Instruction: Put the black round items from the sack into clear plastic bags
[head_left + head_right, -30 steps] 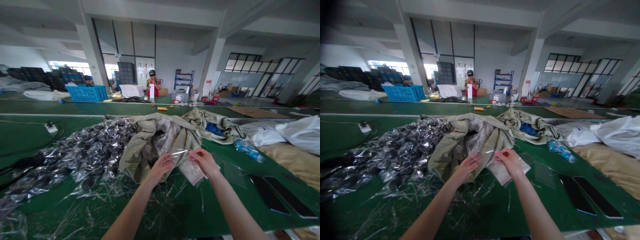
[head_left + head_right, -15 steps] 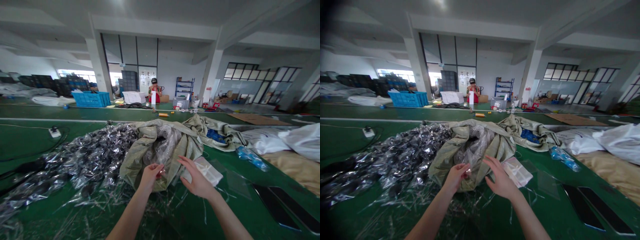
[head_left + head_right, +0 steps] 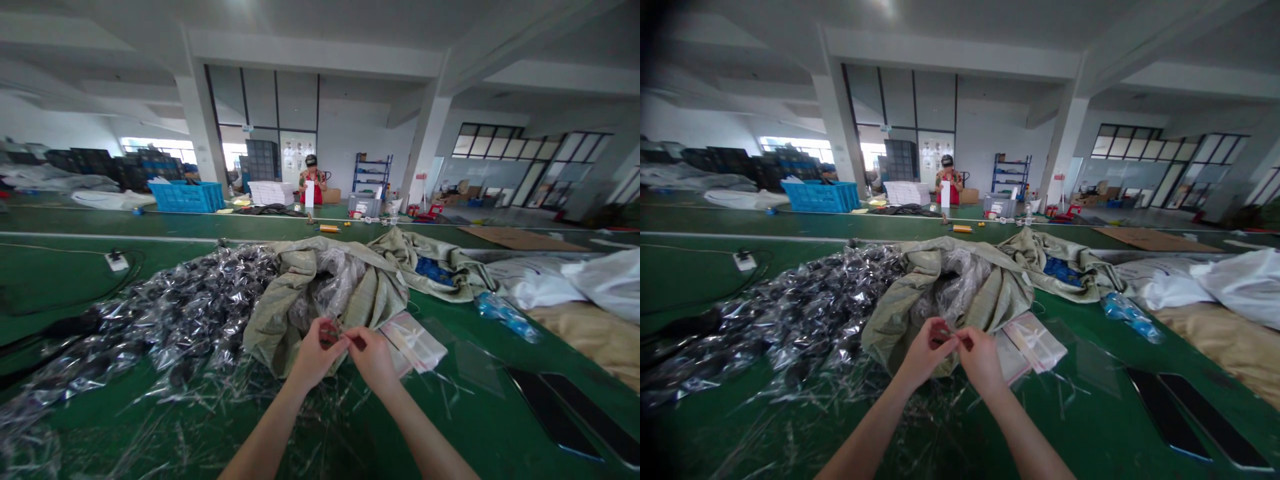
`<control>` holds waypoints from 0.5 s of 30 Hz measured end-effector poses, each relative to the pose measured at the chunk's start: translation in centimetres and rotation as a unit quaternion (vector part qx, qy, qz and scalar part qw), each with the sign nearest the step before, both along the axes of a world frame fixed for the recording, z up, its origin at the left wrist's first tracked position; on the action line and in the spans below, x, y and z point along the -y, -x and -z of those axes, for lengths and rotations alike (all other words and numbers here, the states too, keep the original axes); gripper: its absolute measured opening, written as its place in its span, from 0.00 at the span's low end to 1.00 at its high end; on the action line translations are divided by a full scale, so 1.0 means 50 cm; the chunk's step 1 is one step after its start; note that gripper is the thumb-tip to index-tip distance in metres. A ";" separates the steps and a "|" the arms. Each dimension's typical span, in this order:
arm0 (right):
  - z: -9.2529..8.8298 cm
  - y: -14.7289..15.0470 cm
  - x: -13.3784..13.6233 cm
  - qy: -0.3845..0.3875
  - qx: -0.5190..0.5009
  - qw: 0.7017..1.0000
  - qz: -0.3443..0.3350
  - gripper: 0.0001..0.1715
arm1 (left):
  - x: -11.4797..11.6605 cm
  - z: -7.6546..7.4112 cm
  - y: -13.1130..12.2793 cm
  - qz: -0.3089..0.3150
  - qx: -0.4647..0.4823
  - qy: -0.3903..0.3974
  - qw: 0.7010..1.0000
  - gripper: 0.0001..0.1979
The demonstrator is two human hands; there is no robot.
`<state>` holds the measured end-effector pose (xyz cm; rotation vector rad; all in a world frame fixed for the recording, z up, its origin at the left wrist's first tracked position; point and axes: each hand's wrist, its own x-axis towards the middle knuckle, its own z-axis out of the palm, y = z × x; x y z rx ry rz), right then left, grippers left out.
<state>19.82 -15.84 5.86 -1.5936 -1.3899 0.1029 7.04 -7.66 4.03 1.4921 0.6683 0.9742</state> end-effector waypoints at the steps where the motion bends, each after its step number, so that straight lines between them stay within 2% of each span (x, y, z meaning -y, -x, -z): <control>1: 0.000 0.006 -0.002 0.019 -0.040 0.999 -0.001 0.05 | 0.003 -0.004 0.000 0.001 -0.024 -0.025 0.999 0.25; 4: 0.003 0.013 -0.008 0.051 -0.136 0.989 -0.020 0.07 | 0.004 -0.014 0.004 0.019 -0.066 -0.054 0.996 0.18; 10: 0.004 0.004 -0.012 0.050 -0.197 0.977 -0.068 0.13 | -0.012 -0.018 0.012 0.010 -0.063 -0.073 0.995 0.15; 15: -0.011 -0.001 -0.009 0.052 -0.196 0.979 -0.033 0.16 | -0.006 -0.029 0.018 0.024 -0.119 -0.130 0.984 0.17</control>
